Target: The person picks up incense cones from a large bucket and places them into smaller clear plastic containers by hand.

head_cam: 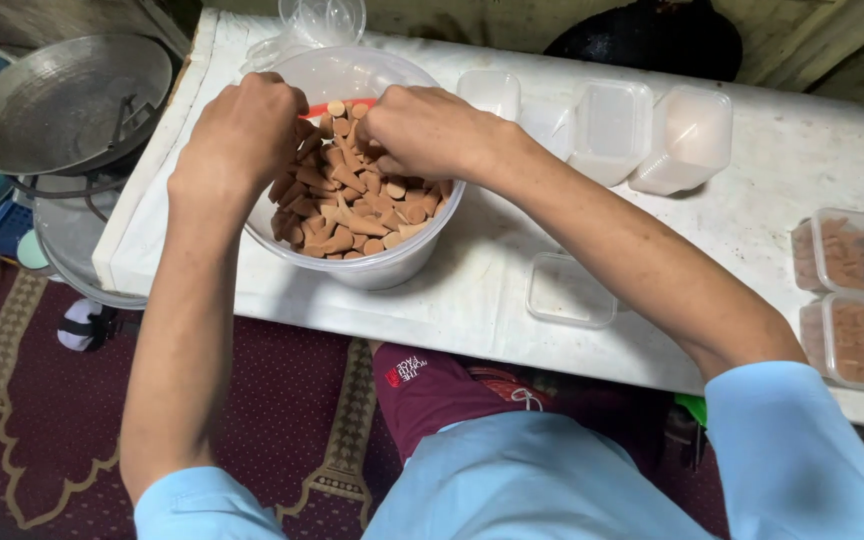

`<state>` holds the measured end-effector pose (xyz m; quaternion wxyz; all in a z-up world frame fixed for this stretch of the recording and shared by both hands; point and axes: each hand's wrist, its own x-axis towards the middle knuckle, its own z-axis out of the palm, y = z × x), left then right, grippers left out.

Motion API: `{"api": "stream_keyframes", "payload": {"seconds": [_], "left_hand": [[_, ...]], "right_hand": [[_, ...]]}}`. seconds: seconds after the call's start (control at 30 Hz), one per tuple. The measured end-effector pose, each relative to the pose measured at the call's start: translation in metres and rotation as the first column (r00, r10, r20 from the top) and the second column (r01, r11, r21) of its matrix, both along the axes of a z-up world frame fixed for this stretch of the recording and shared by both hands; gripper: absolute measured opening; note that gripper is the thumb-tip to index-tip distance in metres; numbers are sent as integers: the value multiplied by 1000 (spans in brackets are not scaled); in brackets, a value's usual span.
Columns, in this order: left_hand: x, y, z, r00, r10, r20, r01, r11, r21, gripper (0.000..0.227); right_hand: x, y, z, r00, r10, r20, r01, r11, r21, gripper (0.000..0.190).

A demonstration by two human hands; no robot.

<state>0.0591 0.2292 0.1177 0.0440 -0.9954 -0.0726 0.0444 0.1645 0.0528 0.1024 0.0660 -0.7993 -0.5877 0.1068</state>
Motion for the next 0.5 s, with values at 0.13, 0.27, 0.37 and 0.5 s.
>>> {"api": "stream_keyframes", "payload": {"seconds": [0.13, 0.27, 0.37, 0.5], "left_hand": [[9, 12, -17, 1000, -23, 2, 23, 992, 126, 13], [11, 17, -27, 998, -39, 40, 27, 964, 265, 13], [11, 21, -35, 998, -50, 29, 37, 941, 338, 14], [9, 14, -32, 998, -55, -25, 60, 897, 439, 16]], "right_hand": [[-11, 4, 11, 999, 44, -16, -45, 998, -35, 45], [-11, 9, 10, 990, 106, -89, -104, 994, 26, 54], [-14, 6, 9, 986, 133, -102, -129, 991, 37, 46], [-7, 5, 2, 996, 47, -74, -45, 998, 33, 23]]}}
